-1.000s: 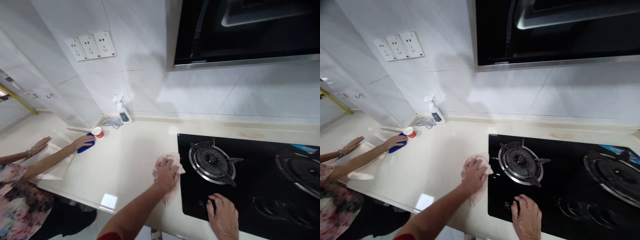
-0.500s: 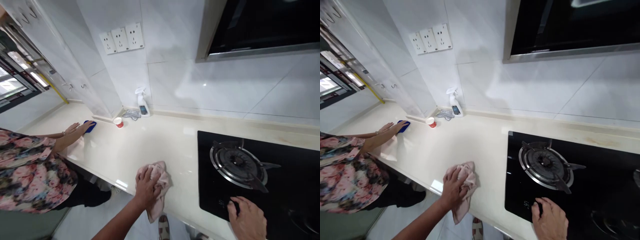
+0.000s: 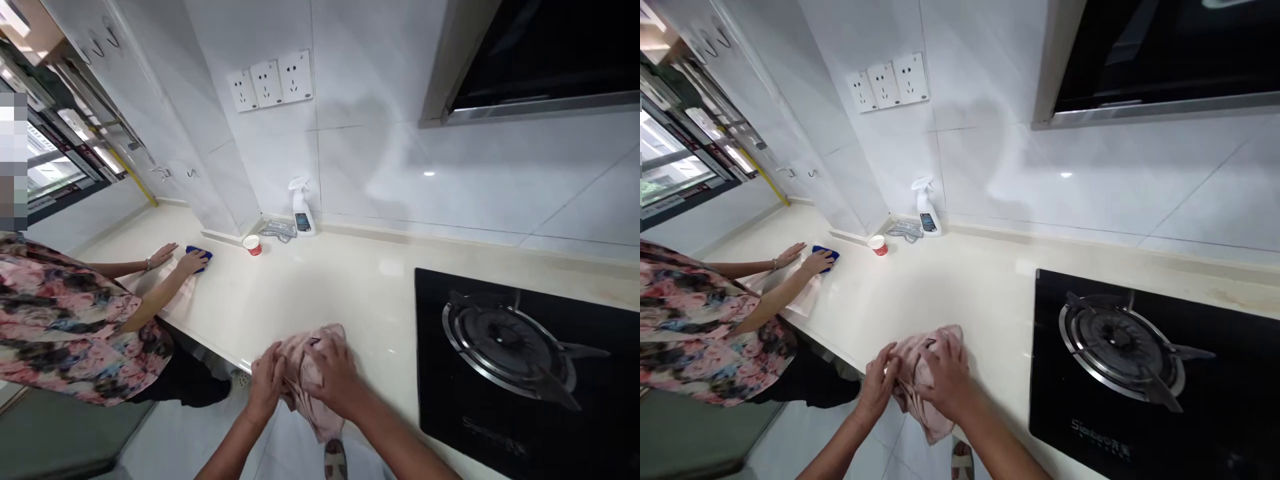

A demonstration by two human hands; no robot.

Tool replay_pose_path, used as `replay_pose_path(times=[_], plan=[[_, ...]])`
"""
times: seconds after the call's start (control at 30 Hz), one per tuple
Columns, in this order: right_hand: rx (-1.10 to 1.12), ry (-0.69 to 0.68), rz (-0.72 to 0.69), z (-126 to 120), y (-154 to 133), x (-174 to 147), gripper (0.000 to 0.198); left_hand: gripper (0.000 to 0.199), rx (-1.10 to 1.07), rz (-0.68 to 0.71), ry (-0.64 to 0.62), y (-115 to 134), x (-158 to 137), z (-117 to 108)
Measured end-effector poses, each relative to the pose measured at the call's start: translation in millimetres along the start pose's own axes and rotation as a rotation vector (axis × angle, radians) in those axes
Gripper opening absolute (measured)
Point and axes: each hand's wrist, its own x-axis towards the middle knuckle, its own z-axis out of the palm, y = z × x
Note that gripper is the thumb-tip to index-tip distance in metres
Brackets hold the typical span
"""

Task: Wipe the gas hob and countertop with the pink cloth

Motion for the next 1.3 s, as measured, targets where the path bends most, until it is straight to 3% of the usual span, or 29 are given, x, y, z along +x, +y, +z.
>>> replay_pose_path(times=[0.1, 0.23, 0.37, 0.53, 0.63, 0.7, 0.8, 0.9, 0.97, 1.07, 1.13, 1.2, 1.3], plan=[[0.004, -0.072, 0.040, 18, -34, 24, 0.069, 0.047, -0.052, -0.083, 0.035, -9, 5, -9], [0.001, 0.033, 0.061, 24, -35, 0, 0.055, 0.045, 0.060, -0.006, 0.078, -16, 13, -10], [-0.048, 0.222, 0.097, 10, -7, -62, 0.035, 0.038, 0.190, 0.157, 0.084, -12, 24, 5], [-0.143, 0.380, 0.244, -14, 30, -151, 0.021, 0.036, 0.348, 0.262, -0.001, 10, 31, 45], [-0.235, 0.390, 0.358, -25, 61, -205, 0.020, 0.035, 0.409, 0.345, -0.124, 24, 27, 67], [-0.307, 0.425, 0.530, -35, 90, -244, 0.021, 0.035, 0.436, 0.389, -0.181, 29, 23, 76], [-0.356, 0.581, 0.739, -57, 133, -298, 0.032, 0.035, 0.479, 0.383, -0.193, 33, 19, 80], [-0.215, 0.784, 0.847, -84, 152, -322, 0.041, 0.035, 0.490, 0.376, -0.188, 34, 21, 81], [-0.052, 0.870, 0.904, -100, 149, -309, 0.040, 0.035, 0.490, 0.380, -0.190, 36, 22, 81], [0.048, 0.857, 0.880, -114, 137, -251, 0.036, 0.034, 0.501, 0.377, -0.179, 37, 22, 81], [-0.037, 0.725, 0.839, -116, 132, -199, 0.034, 0.033, 0.514, 0.379, -0.168, 38, 22, 81], [-0.151, 0.495, 0.850, -114, 129, -150, 0.035, 0.032, 0.527, 0.386, -0.161, 37, 22, 81], [-0.251, 0.205, 0.881, -105, 120, -101, 0.041, 0.032, 0.544, 0.397, -0.156, 37, 22, 80]])
